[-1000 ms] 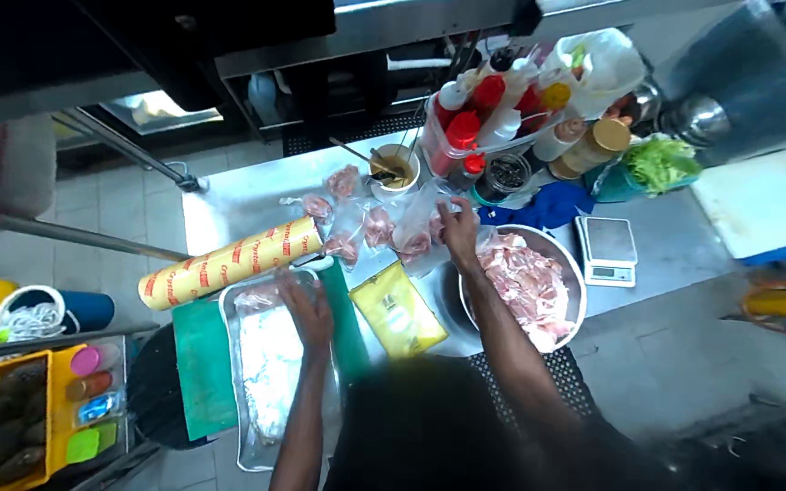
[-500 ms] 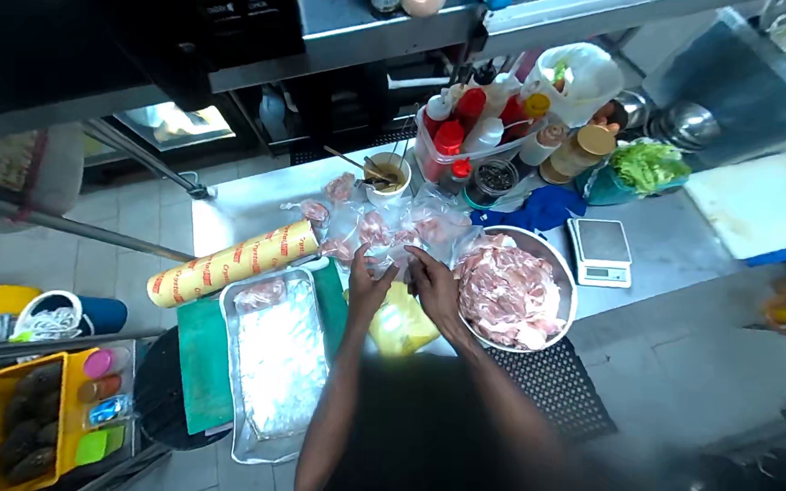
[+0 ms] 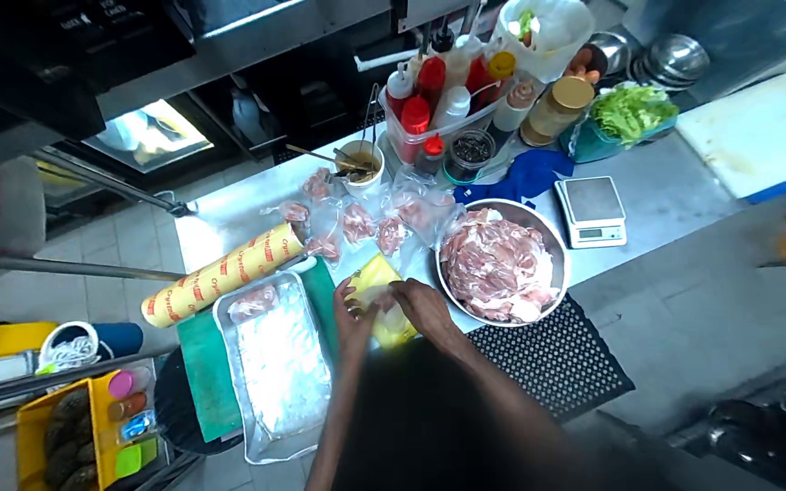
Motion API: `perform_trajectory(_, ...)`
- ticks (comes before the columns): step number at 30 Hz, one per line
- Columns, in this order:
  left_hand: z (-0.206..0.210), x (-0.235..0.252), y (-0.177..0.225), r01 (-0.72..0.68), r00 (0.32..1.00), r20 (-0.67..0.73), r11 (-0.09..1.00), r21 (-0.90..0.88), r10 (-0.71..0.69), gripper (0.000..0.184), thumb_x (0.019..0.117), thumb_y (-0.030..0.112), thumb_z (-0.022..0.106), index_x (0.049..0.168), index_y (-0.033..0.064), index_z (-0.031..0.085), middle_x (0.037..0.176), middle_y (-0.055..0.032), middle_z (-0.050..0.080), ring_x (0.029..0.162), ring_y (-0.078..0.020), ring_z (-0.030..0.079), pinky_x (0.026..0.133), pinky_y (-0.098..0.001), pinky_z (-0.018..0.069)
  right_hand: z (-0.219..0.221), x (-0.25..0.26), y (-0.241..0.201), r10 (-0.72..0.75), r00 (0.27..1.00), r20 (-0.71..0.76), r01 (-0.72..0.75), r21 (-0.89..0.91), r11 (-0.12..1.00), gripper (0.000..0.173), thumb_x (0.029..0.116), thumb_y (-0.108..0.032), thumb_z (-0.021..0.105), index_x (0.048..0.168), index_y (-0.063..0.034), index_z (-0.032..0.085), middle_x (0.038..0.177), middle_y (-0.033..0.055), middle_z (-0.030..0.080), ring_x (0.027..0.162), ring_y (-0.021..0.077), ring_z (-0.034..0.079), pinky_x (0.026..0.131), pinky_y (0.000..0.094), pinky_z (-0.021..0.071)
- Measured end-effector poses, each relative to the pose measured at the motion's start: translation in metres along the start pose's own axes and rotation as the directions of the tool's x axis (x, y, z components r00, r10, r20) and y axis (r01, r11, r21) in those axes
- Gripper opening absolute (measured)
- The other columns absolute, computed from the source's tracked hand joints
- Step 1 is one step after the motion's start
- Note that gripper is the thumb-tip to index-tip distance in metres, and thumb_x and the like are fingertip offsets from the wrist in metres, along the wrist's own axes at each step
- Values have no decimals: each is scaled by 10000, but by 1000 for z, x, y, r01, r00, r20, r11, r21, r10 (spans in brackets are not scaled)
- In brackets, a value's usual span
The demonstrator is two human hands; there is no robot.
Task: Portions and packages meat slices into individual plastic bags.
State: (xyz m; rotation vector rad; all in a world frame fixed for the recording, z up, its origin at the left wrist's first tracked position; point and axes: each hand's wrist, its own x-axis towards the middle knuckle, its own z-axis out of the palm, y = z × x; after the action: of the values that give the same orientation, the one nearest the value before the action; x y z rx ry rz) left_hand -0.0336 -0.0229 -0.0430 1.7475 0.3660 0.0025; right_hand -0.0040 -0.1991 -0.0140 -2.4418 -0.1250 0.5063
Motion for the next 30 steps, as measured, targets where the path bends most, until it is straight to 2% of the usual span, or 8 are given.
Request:
perform_trajectory(2,7,-3,1,41,999,1,975,220,-42,1037,771,416,854,1585,69,313,1436,-231,482,1173,-328,555,868,-451,545,-3,5,-3,-99,995,-18,99,37,994,423,1098,-378,390,1200,-126,713,1031,127,702,955,295,698,839,499,559)
perform_trajectory(4,16,-7,1,101,994,-3,936,338,-106,1081,746,317,872,1596,36,266,1469,-313,411,1303,-435,471,1029,-545,482,-4,8,-4,-156,988,-20,157,40,987,415,1099,-356,396,1203,-113,716,1036,126,707,958,289,703,852,485,565)
perform_trajectory(12,-29,-35,22,176,941,154,823,540,-302,537,924,84,670,1441,118,531,1323,-160,608,795,-243,736,669,-440,654,-22,-17,9,-14,991,134,18,-28,999,405,1044,-313,504,1420,-199,600,977,157,727,889,364,704,815,572,551)
perform_trajectory(16,-37,-30,10,50,968,224,960,276,-115,313,922,72,688,1235,65,685,1134,-97,731,781,-173,736,735,-375,646,-22,-25,18,-20,970,242,20,0,1000,343,1035,-248,503,1323,-174,675,1020,154,733,956,354,701,863,570,540)
perform_trajectory(20,-56,-27,12,-79,930,366,992,103,36,359,846,154,850,1167,43,733,1062,-56,770,966,-170,750,895,-354,644,-36,-26,20,-146,980,136,107,264,959,297,1039,-282,530,1166,-141,758,775,36,694,665,150,651,694,382,563)
perform_trajectory(24,-55,-31,35,-366,921,210,914,177,328,144,857,172,811,971,94,772,913,7,760,763,-71,710,694,-260,622,-72,-27,20,-401,911,101,270,589,762,248,992,-311,685,963,-83,776,685,-50,641,575,-1,537,567,209,475)
perform_trajectory(27,-55,-27,81,-564,820,160,823,65,549,115,844,176,830,945,141,787,914,13,747,839,-103,630,760,-277,508,-93,-20,37,-614,775,-150,444,820,361,210,903,-338,775,871,-132,749,869,-91,680,867,-4,600,775,204,494)
perform_trajectory(30,-55,-15,132,-707,693,209,707,13,690,96,870,191,820,941,184,757,945,39,759,993,-134,644,937,-327,478,-88,-1,45,-713,679,-178,487,835,255,705,766,-587,820,1289,-139,670,1390,55,596,1302,222,545,1074,405,488)
